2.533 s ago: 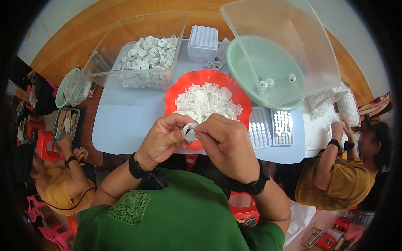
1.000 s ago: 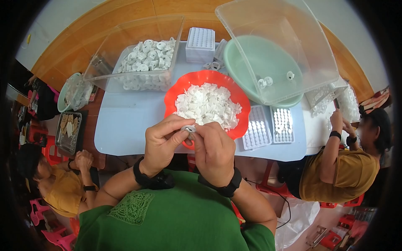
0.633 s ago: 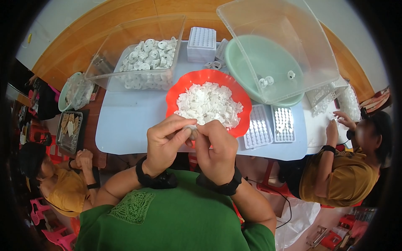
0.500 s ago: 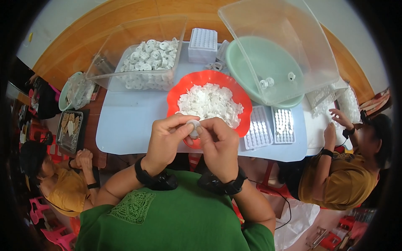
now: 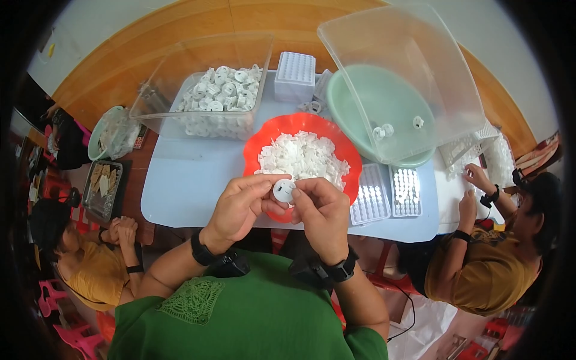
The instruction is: The person is seen assembling small electronic components into a white plastic housing.
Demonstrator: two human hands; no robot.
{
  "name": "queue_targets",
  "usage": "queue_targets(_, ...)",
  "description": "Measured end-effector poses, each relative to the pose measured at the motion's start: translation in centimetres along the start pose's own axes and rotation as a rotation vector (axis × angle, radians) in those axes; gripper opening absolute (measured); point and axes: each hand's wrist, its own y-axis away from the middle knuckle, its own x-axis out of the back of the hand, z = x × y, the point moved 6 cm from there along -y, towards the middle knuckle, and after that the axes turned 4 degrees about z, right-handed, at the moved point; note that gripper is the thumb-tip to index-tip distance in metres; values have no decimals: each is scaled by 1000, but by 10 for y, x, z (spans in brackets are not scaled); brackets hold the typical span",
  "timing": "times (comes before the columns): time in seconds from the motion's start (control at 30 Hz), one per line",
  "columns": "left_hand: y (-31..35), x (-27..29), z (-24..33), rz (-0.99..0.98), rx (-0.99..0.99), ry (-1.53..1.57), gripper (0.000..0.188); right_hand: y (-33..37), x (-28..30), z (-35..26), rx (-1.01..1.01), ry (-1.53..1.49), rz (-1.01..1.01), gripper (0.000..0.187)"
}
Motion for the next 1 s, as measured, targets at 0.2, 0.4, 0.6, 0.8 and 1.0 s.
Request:
queue_targets(0.2,-1,1,1,78,-19,-146,30,-3,-3,2,-10,-8,-7,11)
queue_targets(0.4,3,2,2,68,-73,-257,32,0,-6,7,17,-29,-12,8)
queue_targets(0.6,3,4,-9,48,-83,-227,29,4,-8,5,68,2,8,6)
queue_targets(0.8,7,3,3,127,-173,-334,23,7,-15,4,124,48,39,4)
queue_targets(1.0,6,7,0,147,-243,-259,19,7,-23,4,146,114,52,4)
